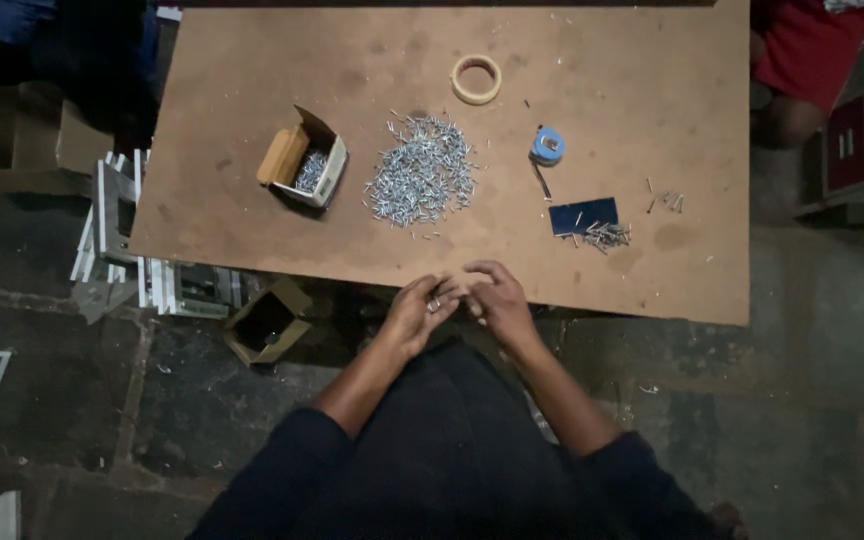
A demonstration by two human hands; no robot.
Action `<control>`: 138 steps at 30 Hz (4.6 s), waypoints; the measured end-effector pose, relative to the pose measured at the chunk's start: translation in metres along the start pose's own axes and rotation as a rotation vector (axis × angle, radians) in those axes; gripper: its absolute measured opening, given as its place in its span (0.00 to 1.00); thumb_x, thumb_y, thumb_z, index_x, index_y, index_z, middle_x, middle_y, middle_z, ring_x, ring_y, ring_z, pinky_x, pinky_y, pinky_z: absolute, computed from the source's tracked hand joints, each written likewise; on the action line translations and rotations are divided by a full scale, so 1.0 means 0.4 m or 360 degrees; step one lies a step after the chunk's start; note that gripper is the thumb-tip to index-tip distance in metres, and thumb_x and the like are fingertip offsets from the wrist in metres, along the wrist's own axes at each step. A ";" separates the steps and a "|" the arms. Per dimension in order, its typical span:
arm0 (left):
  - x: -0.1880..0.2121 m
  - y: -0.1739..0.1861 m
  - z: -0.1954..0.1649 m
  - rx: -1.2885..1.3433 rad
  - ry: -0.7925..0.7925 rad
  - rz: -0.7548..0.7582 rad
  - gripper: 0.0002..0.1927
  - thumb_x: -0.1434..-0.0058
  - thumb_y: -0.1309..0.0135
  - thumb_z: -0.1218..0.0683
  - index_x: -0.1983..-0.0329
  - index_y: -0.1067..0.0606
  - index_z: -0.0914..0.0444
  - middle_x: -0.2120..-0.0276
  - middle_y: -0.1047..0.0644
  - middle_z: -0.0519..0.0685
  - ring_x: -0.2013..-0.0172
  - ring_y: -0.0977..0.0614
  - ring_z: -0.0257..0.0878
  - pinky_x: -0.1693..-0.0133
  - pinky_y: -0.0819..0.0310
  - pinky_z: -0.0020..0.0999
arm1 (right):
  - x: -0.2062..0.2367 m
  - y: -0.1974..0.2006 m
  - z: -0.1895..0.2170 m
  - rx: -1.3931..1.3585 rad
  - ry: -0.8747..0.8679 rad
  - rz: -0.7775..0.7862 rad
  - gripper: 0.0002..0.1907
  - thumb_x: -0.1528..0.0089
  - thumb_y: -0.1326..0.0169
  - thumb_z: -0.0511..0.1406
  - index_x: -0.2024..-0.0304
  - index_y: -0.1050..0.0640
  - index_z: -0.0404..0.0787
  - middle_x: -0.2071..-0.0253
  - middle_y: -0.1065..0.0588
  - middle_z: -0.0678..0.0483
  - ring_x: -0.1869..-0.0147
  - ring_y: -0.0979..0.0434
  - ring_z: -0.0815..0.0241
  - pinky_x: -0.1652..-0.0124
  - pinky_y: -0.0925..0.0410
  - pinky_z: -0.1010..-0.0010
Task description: The person sorts a pile of small metal fasteners on a table, picking them up by hand and placing them into a cardboard box. The person repeatedly scoops fasteners from the table and transfers them into the box.
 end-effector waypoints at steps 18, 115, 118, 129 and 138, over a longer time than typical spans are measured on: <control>0.016 0.022 -0.014 -0.0052 -0.0004 -0.0150 0.14 0.29 0.53 0.54 0.48 0.25 0.66 0.59 0.20 0.51 0.57 0.16 0.42 0.53 0.20 0.36 | 0.067 0.149 -0.167 -0.0899 -0.0297 -0.0348 0.10 0.35 0.56 0.25 0.51 0.29 0.30 0.54 0.23 0.42 0.50 0.19 0.50 0.50 0.25 0.66; -0.010 -0.056 0.008 0.0120 -0.0001 0.0046 0.16 0.28 0.58 0.47 0.53 0.26 0.63 0.62 0.21 0.50 0.63 0.20 0.40 0.55 0.19 0.39 | -0.071 -0.051 0.084 0.0211 0.0285 0.0203 0.08 0.35 0.43 0.33 0.55 0.27 0.39 0.67 0.22 0.56 0.68 0.23 0.69 0.67 0.28 0.79; -0.022 -0.029 -0.013 0.0135 -0.0067 -0.0011 0.16 0.28 0.57 0.47 0.54 0.26 0.64 0.62 0.21 0.51 0.62 0.19 0.40 0.57 0.20 0.36 | -0.079 0.002 -0.012 -0.0098 -0.0041 0.0100 0.08 0.32 0.45 0.37 0.55 0.26 0.39 0.72 0.27 0.57 0.75 0.30 0.70 0.76 0.35 0.80; -0.023 0.052 -0.075 0.0118 -0.0138 -0.0121 0.12 0.29 0.54 0.55 0.50 0.26 0.67 0.58 0.21 0.54 0.57 0.17 0.43 0.54 0.19 0.37 | 0.004 0.136 -0.170 -0.0852 -0.0390 -0.0365 0.12 0.35 0.57 0.24 0.49 0.30 0.28 0.51 0.24 0.41 0.47 0.18 0.52 0.43 0.26 0.67; -0.061 0.027 -0.140 -0.0016 0.0085 -0.0029 0.14 0.29 0.54 0.53 0.51 0.26 0.69 0.58 0.20 0.55 0.57 0.16 0.44 0.54 0.20 0.37 | -0.039 0.010 0.018 -0.0491 -0.0057 -0.0378 0.12 0.30 0.47 0.36 0.48 0.27 0.36 0.70 0.25 0.52 0.76 0.29 0.67 0.79 0.36 0.81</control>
Point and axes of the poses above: each hand's wrist, its own x-axis away from the middle knuckle, its own y-axis out of the back of the hand, z = x × y, the point moved 10 cm from there along -x, towards the middle knuckle
